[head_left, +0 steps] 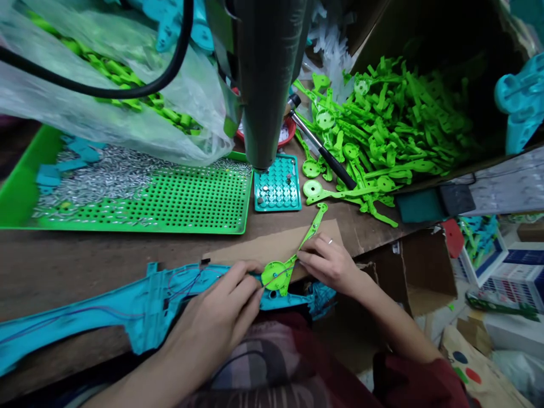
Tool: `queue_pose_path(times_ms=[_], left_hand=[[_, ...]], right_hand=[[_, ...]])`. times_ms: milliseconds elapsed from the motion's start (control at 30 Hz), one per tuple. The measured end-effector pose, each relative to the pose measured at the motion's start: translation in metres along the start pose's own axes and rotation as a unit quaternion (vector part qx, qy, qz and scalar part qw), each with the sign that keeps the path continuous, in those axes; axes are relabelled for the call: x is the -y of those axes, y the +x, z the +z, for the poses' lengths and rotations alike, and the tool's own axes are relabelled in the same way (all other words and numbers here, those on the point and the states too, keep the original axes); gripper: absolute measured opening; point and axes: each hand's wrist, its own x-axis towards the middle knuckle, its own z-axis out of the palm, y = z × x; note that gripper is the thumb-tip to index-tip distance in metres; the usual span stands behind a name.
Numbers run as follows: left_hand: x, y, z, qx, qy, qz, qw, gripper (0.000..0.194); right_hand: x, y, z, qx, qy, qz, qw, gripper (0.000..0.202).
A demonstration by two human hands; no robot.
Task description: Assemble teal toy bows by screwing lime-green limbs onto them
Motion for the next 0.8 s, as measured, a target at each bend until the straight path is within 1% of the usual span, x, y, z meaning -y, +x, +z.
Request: queue_pose_path(times_ms=[100,167,267,433,500,633,700,800], left_hand=[[-0.001,0.001,-0.001,0.007,0.004,-0.015,1.0,0.022],[-0.002,0.002,-0.002,0.009,0.009,-0.03,0.999,0.023],[-0.003,0.002,-0.003,0.012,0.006,-0.043,0.999,0.023],[-0.001,0.005,-0.003,-0.011,0.008,-0.049,0.999,0.024],[0.003,0.009,-0.001,0.008,-0.004,-0.056,0.998,0.023],[0.012,0.017,0.003,0.085,-0.04,-0.088,0.992,0.023],[0.015,0.02,0.004,0.105,-0.045,-0.1,0.988,0.023],[0.017,0.023,0.002,0.117,-0.046,-0.107,0.986,0.02]], right_hand=[[0.0,0.002,-0.001,0.006,0.004,0.002,1.0,0.02],[0.001,0.004,0.0,0.004,-0.012,-0.002,1.0,0.019],[0.005,0.009,0.003,0.01,-0.051,0.005,0.999,0.022],[0.016,0.013,0.004,0.024,-0.139,0.028,0.99,0.028],[0.021,0.013,0.002,0.028,-0.154,0.004,0.988,0.028],[0.024,0.012,0.002,0.044,-0.129,-0.08,0.987,0.027],[0.025,0.011,0.004,0.047,-0.107,-0.085,0.989,0.025],[0.03,0.009,0.009,0.047,-0.067,-0.07,0.994,0.024]])
